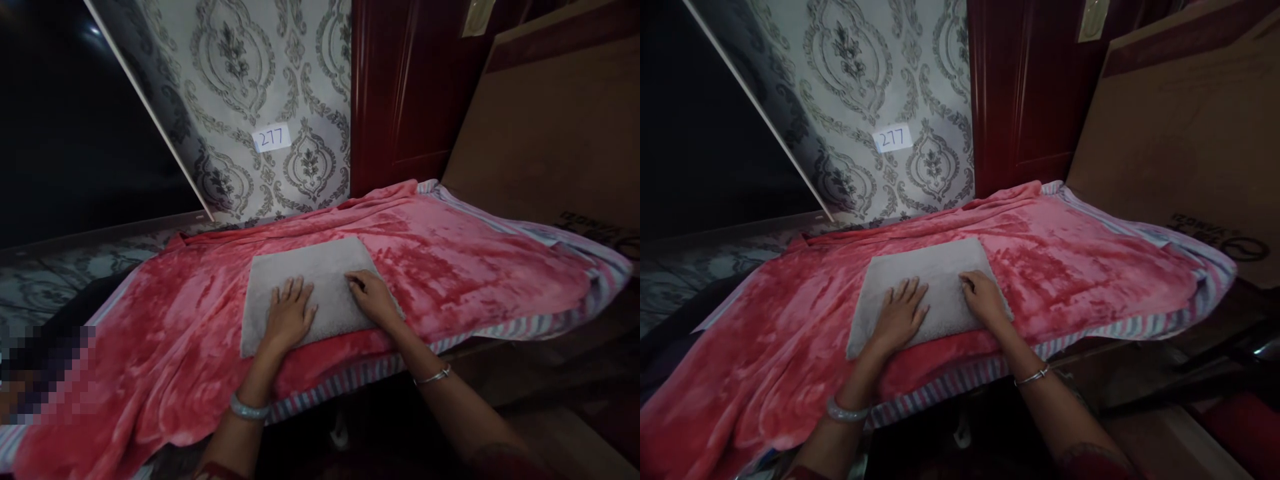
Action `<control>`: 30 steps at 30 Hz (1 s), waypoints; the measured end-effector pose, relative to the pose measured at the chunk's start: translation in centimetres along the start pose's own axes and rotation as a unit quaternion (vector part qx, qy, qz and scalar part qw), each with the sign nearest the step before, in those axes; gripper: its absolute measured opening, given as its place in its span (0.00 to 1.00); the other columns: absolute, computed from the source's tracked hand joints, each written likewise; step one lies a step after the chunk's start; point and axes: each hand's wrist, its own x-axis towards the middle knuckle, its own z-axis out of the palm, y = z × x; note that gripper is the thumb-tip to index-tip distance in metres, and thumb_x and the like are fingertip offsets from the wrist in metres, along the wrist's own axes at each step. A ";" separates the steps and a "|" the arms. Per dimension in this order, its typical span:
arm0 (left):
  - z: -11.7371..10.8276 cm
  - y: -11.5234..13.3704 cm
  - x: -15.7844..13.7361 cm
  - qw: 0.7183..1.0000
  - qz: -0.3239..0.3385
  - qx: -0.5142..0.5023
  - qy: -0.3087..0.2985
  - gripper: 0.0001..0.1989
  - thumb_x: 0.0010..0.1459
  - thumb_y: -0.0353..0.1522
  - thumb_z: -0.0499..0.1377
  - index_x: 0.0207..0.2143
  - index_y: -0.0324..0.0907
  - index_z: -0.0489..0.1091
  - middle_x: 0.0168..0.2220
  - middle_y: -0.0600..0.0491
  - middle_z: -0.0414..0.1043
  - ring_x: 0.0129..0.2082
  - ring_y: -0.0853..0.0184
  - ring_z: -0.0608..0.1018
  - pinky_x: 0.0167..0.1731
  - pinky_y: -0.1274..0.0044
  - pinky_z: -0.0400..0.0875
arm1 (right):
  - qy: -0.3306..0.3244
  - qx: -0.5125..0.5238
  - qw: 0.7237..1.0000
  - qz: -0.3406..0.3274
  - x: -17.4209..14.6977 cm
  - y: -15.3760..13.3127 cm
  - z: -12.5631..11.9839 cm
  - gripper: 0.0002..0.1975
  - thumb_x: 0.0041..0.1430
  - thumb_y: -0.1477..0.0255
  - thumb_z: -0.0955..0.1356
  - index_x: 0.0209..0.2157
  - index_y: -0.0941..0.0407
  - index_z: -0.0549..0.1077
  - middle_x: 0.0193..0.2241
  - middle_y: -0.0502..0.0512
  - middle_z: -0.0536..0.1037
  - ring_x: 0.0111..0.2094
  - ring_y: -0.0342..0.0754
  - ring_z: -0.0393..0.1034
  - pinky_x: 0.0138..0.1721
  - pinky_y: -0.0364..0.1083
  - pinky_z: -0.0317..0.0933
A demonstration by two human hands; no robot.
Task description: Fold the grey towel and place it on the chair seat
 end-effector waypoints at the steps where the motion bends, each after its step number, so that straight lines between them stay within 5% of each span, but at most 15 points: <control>1: 0.2 0.0 0.0 1.000 -0.003 -0.004 -0.017 0.28 0.68 0.43 0.46 0.68 0.49 0.54 0.72 0.51 0.46 0.71 0.55 0.49 0.66 0.52 0.46 | 0.000 0.002 1.000 0.000 0.0 0.0 0.0 0.15 0.57 0.76 0.64 0.42 0.55 0.79 0.41 0.58 0.80 0.43 0.51 0.73 0.48 0.51 0.66; 6: 0.3 -3.5 -1.1 0.996 -0.090 0.005 -0.014 0.31 0.67 0.45 0.48 0.68 0.44 0.54 0.72 0.46 0.44 0.71 0.51 0.48 0.67 0.52 0.46 | 0.005 -0.003 1.000 0.001 0.0 0.3 0.0 0.15 0.57 0.75 0.63 0.42 0.56 0.79 0.41 0.58 0.80 0.43 0.51 0.73 0.48 0.51 0.66; 10: 1.3 -7.3 -3.0 0.977 -0.197 -0.064 0.059 0.34 0.65 0.44 0.49 0.68 0.36 0.55 0.70 0.37 0.50 0.68 0.47 0.57 0.63 0.54 0.57 | 0.003 -0.007 1.000 -0.009 0.0 0.5 0.1 0.15 0.57 0.75 0.63 0.42 0.56 0.79 0.41 0.58 0.80 0.44 0.51 0.73 0.49 0.51 0.65; 13: 2.5 -9.2 -4.2 0.958 -0.184 -0.156 0.154 0.33 0.64 0.42 0.48 0.65 0.30 0.57 0.63 0.35 0.63 0.63 0.52 0.67 0.62 0.60 0.61 | 0.006 -0.007 1.000 -0.010 0.0 0.6 0.2 0.15 0.56 0.75 0.64 0.42 0.55 0.79 0.42 0.58 0.81 0.44 0.51 0.73 0.49 0.51 0.65; 17: 3.4 -10.0 -4.6 0.926 -0.182 -0.243 0.224 0.31 0.60 0.43 0.52 0.61 0.35 0.64 0.58 0.40 0.71 0.57 0.53 0.73 0.59 0.61 0.66 | 0.010 0.004 1.000 -0.009 0.0 0.5 0.4 0.15 0.55 0.75 0.64 0.41 0.55 0.79 0.41 0.57 0.81 0.44 0.51 0.73 0.49 0.51 0.66; 25: 3.3 -10.4 -4.4 0.873 -0.263 -0.356 0.206 0.34 0.57 0.45 0.58 0.63 0.42 0.62 0.52 0.44 0.75 0.49 0.56 0.78 0.49 0.66 0.73 | 0.057 0.059 0.996 0.021 1.6 1.6 -1.5 0.16 0.56 0.73 0.63 0.43 0.54 0.79 0.42 0.56 0.81 0.44 0.50 0.74 0.49 0.52 0.67; 30: 2.9 -11.0 -3.3 0.838 -0.288 -0.420 0.197 0.37 0.55 0.45 0.60 0.64 0.41 0.61 0.33 0.50 0.76 0.29 0.62 0.78 0.28 0.73 0.72 | 0.078 -0.027 0.996 0.029 3.6 2.7 -2.8 0.17 0.53 0.76 0.65 0.43 0.54 0.79 0.44 0.58 0.80 0.49 0.53 0.72 0.56 0.56 0.62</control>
